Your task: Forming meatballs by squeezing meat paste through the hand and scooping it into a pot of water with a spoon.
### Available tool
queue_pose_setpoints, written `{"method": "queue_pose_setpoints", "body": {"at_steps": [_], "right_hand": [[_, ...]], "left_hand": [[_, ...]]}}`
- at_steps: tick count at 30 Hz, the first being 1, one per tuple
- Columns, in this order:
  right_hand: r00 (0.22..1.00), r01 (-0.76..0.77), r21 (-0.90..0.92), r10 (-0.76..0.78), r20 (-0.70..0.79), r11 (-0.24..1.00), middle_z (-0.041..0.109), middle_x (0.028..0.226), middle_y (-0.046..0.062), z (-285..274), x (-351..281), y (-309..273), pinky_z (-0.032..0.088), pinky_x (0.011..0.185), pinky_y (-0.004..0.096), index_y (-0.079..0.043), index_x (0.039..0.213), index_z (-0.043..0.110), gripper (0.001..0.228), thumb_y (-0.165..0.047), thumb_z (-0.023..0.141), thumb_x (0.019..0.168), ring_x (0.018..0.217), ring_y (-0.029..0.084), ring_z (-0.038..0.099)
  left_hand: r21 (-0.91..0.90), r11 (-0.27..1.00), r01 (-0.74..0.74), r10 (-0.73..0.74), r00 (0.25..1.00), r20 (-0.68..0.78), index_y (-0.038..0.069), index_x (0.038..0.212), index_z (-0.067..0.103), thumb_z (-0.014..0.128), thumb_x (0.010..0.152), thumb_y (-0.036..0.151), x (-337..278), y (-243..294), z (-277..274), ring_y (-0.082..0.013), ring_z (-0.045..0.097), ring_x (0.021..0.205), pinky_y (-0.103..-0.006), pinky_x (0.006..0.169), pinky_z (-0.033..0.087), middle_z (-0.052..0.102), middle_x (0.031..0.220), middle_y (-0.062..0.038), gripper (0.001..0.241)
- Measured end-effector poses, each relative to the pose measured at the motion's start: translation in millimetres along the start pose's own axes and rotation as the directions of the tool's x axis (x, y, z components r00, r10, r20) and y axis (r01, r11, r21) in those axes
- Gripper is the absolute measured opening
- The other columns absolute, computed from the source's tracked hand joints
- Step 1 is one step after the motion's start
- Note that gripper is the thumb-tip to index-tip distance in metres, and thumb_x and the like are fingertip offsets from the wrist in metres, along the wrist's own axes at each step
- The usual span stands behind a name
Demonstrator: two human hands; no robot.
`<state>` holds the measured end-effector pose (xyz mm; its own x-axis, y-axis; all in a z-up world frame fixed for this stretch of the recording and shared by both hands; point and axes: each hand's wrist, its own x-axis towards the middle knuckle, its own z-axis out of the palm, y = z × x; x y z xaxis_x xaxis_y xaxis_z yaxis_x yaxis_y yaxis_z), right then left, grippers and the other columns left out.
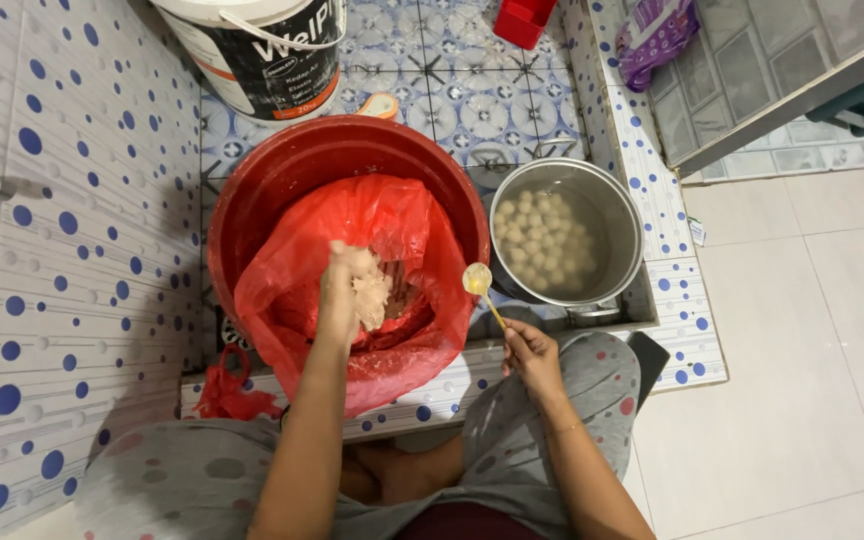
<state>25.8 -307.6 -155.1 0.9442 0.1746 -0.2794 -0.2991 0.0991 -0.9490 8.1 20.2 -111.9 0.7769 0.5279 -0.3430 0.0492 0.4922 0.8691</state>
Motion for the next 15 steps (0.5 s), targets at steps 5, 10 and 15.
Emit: {"method": "queue_pose_setpoints", "body": {"at_steps": [5, 10, 15], "right_hand": [[1.0, 0.01, -0.004, -0.01, 0.003, 1.0, 0.053, 0.055, 0.014, -2, 9, 11, 0.05, 0.034, 0.032, 0.015, 0.122, 0.064, 0.028, 0.002, 0.058, 0.098, 0.035, 0.021, 0.057], [1.0, -0.009, 0.001, 0.009, -0.023, 1.0, 0.053, 0.055, 0.015, -4, 11, 12, 0.051, 0.033, 0.034, 0.013, 0.12, 0.066, 0.026, 0.002, 0.06, 0.097, 0.034, 0.022, 0.056], [1.0, -0.003, -0.014, 0.002, -0.028, 1.0, 0.054, 0.054, 0.016, -4, 12, 13, 0.051, 0.033, 0.036, 0.013, 0.12, 0.066, 0.026, 0.002, 0.061, 0.097, 0.033, 0.021, 0.055]], "left_hand": [[-0.095, 0.994, -0.045, 0.031, 0.989, -0.141, 0.006, 0.089, 0.071, 0.075, 0.092, 0.023, 21, -22, -5, -0.0162, 0.065, 0.068, -0.0351, 0.064, 0.058, 0.064, 0.074, -0.009, 0.017], [-0.063, 0.996, -0.057, 0.056, 0.998, -0.019, -0.001, 0.101, 0.071, 0.076, 0.085, 0.004, -15, 28, 18, -0.0184, 0.066, 0.058, -0.0332, 0.054, 0.059, 0.064, 0.068, -0.012, 0.018], [0.055, 0.994, -0.099, 0.1, 0.995, -0.027, 0.0, 0.093, 0.073, 0.085, 0.074, -0.003, -24, 30, 31, -0.0155, 0.065, 0.05, -0.0304, 0.049, 0.056, 0.065, 0.059, -0.011, 0.023]]}}
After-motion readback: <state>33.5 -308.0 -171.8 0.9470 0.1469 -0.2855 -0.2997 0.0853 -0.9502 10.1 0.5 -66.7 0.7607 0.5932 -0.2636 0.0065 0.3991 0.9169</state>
